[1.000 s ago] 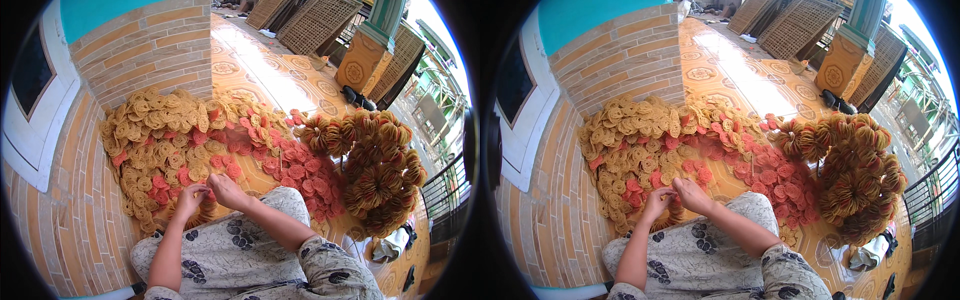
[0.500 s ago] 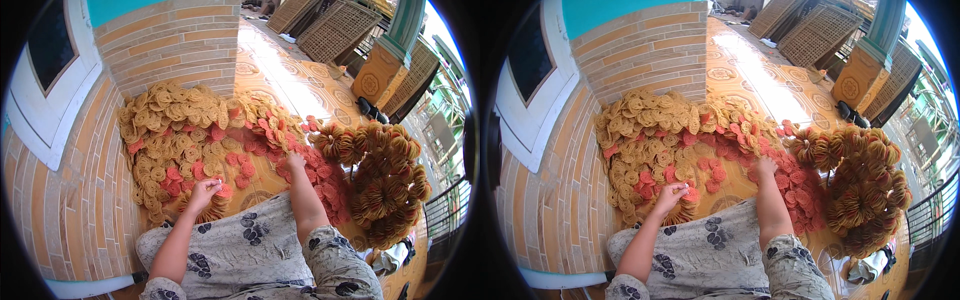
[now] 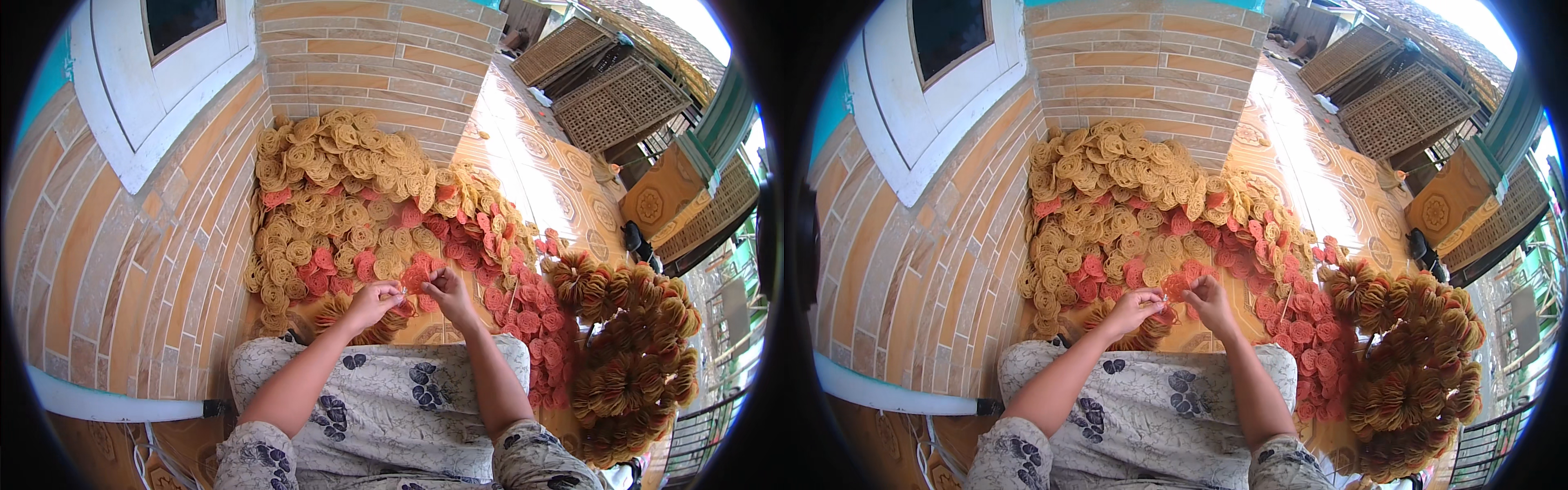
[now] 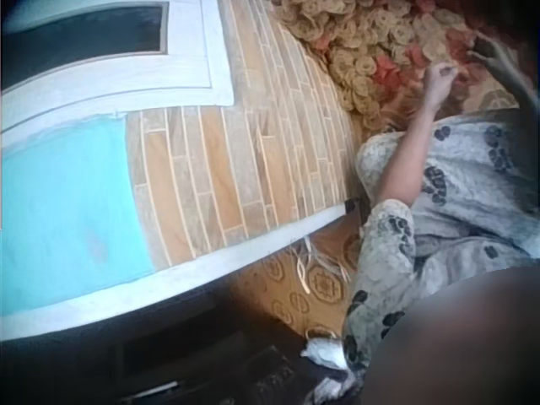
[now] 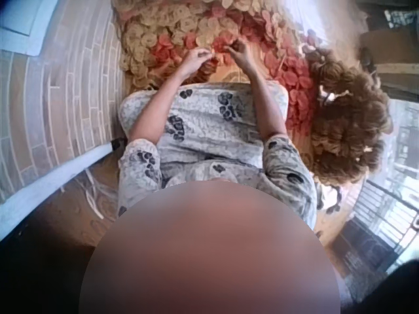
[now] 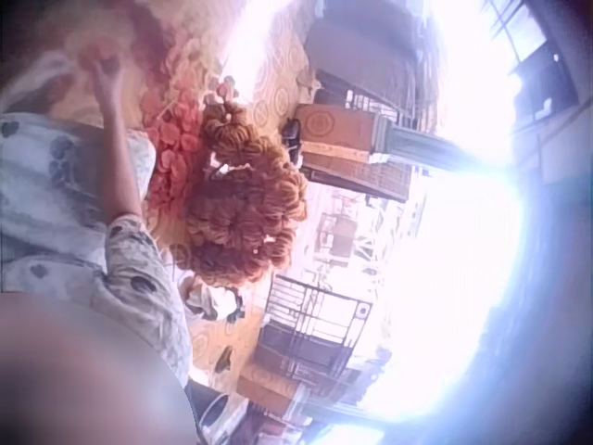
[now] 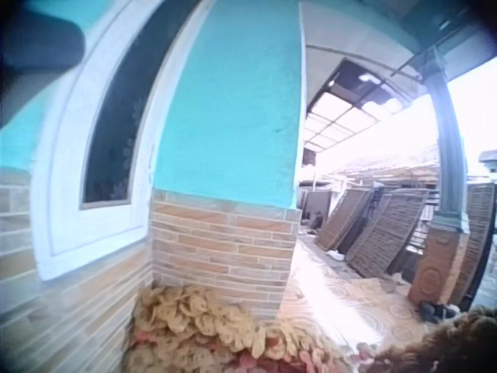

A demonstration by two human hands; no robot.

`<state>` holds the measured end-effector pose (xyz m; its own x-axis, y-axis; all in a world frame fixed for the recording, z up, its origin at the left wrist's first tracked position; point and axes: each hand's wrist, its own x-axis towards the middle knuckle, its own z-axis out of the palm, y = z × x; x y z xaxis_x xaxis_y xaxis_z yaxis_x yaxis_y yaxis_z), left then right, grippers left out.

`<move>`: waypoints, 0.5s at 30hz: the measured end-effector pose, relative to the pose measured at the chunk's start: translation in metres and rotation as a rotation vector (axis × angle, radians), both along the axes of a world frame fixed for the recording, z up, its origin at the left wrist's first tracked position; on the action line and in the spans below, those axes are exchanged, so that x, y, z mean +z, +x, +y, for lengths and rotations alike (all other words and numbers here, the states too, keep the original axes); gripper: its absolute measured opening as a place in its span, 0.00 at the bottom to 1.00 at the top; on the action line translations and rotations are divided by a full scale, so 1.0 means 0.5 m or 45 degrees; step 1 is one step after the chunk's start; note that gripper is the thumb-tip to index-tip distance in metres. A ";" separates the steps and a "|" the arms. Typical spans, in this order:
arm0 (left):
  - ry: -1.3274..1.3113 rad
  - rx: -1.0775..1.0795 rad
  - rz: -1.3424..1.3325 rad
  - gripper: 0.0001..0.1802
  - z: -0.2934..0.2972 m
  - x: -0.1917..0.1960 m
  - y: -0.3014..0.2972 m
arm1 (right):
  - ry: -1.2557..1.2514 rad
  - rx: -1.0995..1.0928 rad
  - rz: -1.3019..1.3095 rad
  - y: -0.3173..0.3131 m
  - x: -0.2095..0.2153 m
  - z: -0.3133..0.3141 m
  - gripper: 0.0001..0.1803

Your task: The person sits on a tiled floor and repeatedly picks up small circular craft pieces, threads them onto a thin stick, and places the assembled units into a growing pile. The person handles both yellow and red circular items and uses a thin stick to assemble them.

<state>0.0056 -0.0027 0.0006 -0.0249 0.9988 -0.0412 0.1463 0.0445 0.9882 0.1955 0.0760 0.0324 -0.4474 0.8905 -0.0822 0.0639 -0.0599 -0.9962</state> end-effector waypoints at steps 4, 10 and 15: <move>-0.056 0.084 0.109 0.13 -0.005 0.013 0.001 | 0.120 0.051 -0.237 -0.018 0.000 -0.011 0.11; -0.101 0.051 0.027 0.15 0.004 -0.005 -0.002 | 0.586 0.085 -0.315 -0.019 -0.008 -0.025 0.11; -0.112 0.023 -0.059 0.14 0.007 -0.010 -0.006 | 0.567 0.154 -0.351 -0.019 0.002 -0.025 0.11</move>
<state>0.0028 0.0008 -0.0045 -0.0388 0.9907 -0.1306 0.0987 0.1339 0.9861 0.1861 0.0635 0.0333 -0.5639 0.8096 0.1629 0.3071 0.3887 -0.8687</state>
